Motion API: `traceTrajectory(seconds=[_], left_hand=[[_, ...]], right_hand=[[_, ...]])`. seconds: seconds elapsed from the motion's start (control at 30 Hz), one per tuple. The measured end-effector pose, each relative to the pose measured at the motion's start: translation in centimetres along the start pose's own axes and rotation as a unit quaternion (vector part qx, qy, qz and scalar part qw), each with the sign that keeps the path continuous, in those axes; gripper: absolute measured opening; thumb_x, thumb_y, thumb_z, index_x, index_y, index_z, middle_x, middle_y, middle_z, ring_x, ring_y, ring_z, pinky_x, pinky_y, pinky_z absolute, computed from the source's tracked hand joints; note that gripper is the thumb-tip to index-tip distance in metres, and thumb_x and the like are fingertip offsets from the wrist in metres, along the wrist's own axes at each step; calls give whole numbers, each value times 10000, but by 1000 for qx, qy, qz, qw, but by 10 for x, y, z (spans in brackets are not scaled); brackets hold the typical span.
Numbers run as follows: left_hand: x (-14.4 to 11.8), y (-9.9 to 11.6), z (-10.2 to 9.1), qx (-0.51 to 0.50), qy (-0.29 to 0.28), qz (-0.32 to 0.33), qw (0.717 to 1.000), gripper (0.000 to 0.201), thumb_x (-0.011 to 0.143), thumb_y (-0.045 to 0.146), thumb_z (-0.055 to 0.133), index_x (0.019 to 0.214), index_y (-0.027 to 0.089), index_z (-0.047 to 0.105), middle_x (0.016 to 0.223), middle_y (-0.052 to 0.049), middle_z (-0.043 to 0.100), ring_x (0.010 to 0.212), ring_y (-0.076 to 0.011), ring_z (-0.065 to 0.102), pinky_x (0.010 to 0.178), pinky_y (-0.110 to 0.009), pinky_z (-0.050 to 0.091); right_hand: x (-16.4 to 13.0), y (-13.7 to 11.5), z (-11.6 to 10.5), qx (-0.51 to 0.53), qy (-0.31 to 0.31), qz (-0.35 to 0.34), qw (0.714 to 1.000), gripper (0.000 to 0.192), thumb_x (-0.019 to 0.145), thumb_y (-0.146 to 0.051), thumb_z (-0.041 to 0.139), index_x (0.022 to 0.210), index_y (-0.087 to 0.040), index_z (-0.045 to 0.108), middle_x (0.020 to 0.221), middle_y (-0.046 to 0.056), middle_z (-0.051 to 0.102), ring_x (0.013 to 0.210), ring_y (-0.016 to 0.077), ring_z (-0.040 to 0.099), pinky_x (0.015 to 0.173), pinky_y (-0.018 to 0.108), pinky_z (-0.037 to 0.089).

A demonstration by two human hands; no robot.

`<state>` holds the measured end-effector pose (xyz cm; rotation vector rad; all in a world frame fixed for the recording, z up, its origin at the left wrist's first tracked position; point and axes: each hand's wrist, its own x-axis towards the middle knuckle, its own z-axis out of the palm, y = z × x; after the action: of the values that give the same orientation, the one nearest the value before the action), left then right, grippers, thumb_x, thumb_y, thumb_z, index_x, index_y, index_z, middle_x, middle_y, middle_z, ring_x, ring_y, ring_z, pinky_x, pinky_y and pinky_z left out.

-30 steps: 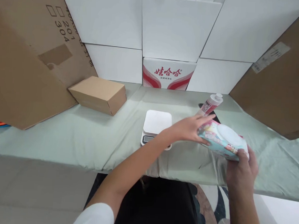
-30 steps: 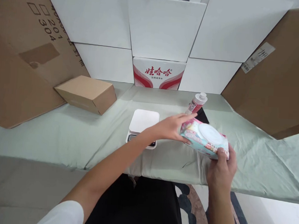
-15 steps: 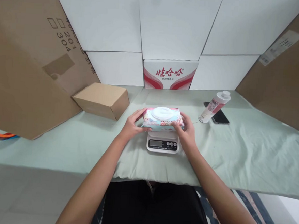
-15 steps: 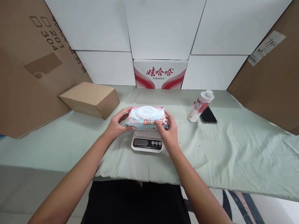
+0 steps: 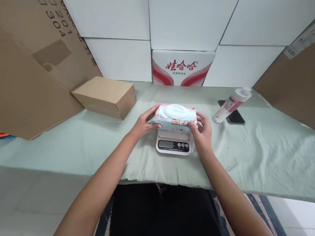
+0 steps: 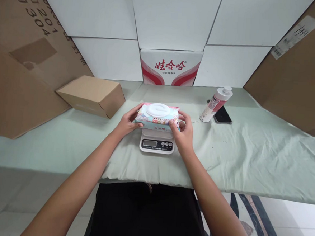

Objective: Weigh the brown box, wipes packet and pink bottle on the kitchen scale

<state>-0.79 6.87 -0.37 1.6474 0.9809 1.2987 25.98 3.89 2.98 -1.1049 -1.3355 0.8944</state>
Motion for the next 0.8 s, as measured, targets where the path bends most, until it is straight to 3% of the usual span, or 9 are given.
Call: traceTrajectory(seconds=[0.2,0.33,0.47,0.57,0.63,0.7,0.77,0.8], left_hand=[[-2,7,6,22,19,-5,1000,1196,601,734,900,1585,193,489,1635,-178,477,1525,-391,458,1280,-485,416],[-2,3,1,41,14,2,999,1222,594,773,877,1596,203,472,1651,-182,452,1534,-385,448,1291,-472,402],[0,-5,-14,59,34,25,997,1344,526,952,736,1605,207,439,1687,-219,376,1543,-401,429,1285,-480,398],[-2,-2,-21,56,105,18,993,1189,636,996,603,1523,210,513,1652,-225,435,1478,-375,526,1171,-453,509],[-4,5,-21,59,161,-9,985,951,770,944,537,1349,197,631,1480,-207,617,1301,-311,674,993,-378,592],[-6,11,-20,75,216,-42,973,701,878,833,524,1044,177,704,1048,-134,755,921,-209,741,746,-283,567],[-8,15,-20,105,258,-53,959,539,917,687,583,733,182,614,641,-12,570,596,-120,543,572,-238,411],[-9,15,-20,119,270,-47,954,524,914,619,613,628,190,518,559,27,432,535,-97,417,538,-241,328]], right_hand=[[3,2,0,-7,3,-2,1000,686,815,-695,768,1311,-247,616,1179,75,668,914,186,653,736,287,553],[5,6,-2,-7,16,0,1000,667,816,-675,759,1314,-255,616,1177,65,654,842,163,631,686,274,521],[14,9,-9,57,114,1,992,463,892,-594,619,1182,-234,641,1104,38,617,643,81,520,544,227,410],[23,12,-16,137,182,54,972,314,851,-511,620,938,-210,606,854,-15,544,549,60,432,460,195,310],[29,15,-20,170,209,88,959,306,804,-450,665,760,-219,470,672,-66,412,493,57,341,425,184,261],[32,19,-22,181,227,107,951,407,783,-386,694,684,-236,329,567,-103,282,457,55,253,400,182,221],[33,22,-23,185,237,111,947,455,782,-328,704,660,-245,274,524,-116,231,438,53,224,385,185,207],[33,23,-23,189,241,110,946,462,782,-304,705,655,-247,265,516,-120,221,430,51,220,380,185,204]])
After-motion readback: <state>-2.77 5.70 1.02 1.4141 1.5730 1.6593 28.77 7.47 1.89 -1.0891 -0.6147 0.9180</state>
